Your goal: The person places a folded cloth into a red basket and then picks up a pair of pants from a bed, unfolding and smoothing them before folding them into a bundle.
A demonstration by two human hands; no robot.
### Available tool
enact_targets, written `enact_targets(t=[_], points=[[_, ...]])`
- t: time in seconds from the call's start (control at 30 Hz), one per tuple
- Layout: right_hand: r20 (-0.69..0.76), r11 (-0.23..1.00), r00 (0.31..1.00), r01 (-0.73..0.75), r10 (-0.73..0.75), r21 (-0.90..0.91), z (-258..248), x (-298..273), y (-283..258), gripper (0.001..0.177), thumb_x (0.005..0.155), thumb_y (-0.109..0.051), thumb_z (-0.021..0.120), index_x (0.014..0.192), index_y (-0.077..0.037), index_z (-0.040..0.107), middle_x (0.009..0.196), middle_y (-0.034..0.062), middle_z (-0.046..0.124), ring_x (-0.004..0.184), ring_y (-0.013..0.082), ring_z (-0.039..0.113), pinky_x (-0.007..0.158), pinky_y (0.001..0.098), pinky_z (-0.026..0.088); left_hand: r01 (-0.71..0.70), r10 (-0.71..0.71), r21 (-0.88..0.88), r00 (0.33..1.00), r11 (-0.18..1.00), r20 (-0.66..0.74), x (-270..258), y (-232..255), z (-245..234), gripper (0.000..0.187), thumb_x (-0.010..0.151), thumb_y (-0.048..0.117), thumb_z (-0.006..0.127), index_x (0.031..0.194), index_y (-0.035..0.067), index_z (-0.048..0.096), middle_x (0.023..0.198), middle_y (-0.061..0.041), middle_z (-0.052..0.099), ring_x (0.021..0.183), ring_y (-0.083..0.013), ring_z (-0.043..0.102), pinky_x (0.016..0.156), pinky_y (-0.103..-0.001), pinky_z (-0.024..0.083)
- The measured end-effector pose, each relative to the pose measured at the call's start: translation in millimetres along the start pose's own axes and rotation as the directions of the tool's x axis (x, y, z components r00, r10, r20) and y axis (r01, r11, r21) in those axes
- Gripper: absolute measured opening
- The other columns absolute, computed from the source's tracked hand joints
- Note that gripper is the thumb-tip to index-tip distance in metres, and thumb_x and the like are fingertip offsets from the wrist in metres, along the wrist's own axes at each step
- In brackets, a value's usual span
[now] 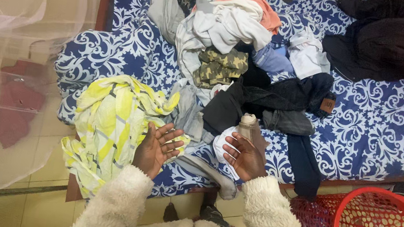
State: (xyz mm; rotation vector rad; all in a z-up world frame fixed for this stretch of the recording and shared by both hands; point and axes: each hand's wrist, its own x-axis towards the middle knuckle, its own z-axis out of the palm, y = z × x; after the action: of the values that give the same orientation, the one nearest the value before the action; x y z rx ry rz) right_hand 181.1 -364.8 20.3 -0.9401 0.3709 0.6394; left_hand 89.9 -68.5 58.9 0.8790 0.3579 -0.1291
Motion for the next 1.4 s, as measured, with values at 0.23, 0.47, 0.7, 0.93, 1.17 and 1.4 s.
enact_targets(t=[0.23,0.47,0.7,0.93,1.17,1.4], points=[[0.033,0.999,0.999,0.015,-0.017,0.049,-4,1,-6,0.036,0.094,-0.036,0.066,0.123,-0.013,0.061,0.113,0.0049,0.067,0.101,0.0215,0.066,0.087,0.0399,0.054,0.019,-0.019,0.002,1.000,1.000,-0.009,3,-1,3,0.090,0.091,0.074,0.042,0.148,0.003,0.043,0.133,-0.015,0.063,0.110,-0.0250,0.066,0.092,-0.039,0.053],[0.022,0.996,0.999,0.033,-0.035,0.081,-13,6,-11,0.032,0.096,-0.034,0.066,0.121,-0.014,0.064,0.110,0.0042,0.069,0.100,0.0215,0.067,0.087,0.0398,0.055,0.073,-0.063,0.108,0.993,0.991,-0.095,7,-3,16,0.078,0.092,0.059,0.057,0.143,0.000,0.049,0.126,-0.016,0.067,0.105,-0.0243,0.067,0.087,-0.038,0.054],[0.029,0.994,0.999,-0.018,0.015,0.111,-24,19,-13,0.031,0.096,-0.033,0.065,0.121,-0.013,0.064,0.110,0.0047,0.070,0.101,0.0225,0.067,0.087,0.0409,0.055,0.115,-0.097,0.122,0.984,0.986,-0.148,11,-4,23,0.071,0.091,0.052,0.063,0.139,0.001,0.052,0.124,-0.015,0.068,0.103,-0.0229,0.068,0.088,-0.038,0.054],[0.136,0.992,0.987,-0.093,0.081,0.087,-23,42,-12,0.033,0.096,-0.035,0.067,0.123,-0.015,0.063,0.118,0.0031,0.067,0.106,0.0217,0.065,0.089,0.0397,0.055,0.092,-0.050,0.143,0.962,0.986,-0.270,7,-4,25,0.067,0.094,0.051,0.057,0.139,0.002,0.054,0.125,-0.015,0.067,0.102,-0.0230,0.066,0.088,-0.038,0.054],[0.260,0.980,0.946,-0.199,0.192,-0.001,-5,66,6,0.043,0.094,-0.038,0.066,0.131,-0.016,0.059,0.125,0.0023,0.066,0.112,0.0206,0.065,0.088,0.0386,0.055,-0.066,0.056,-0.015,0.933,0.998,-0.355,3,-9,5,0.086,0.095,0.068,0.036,0.158,0.011,0.029,0.141,-0.015,0.061,0.114,-0.0281,0.065,0.098,-0.040,0.051],[0.190,0.894,0.911,-0.287,0.366,-0.344,15,117,56,0.053,0.096,-0.042,0.060,0.143,-0.018,0.054,0.140,-0.0059,0.058,0.127,0.0174,0.056,0.096,0.0395,0.049,-0.177,0.120,-0.139,0.931,0.974,-0.344,-3,-5,-21,0.086,0.094,0.071,0.036,0.160,0.016,0.028,0.146,-0.015,0.057,0.121,-0.0297,0.060,0.102,-0.045,0.046]])
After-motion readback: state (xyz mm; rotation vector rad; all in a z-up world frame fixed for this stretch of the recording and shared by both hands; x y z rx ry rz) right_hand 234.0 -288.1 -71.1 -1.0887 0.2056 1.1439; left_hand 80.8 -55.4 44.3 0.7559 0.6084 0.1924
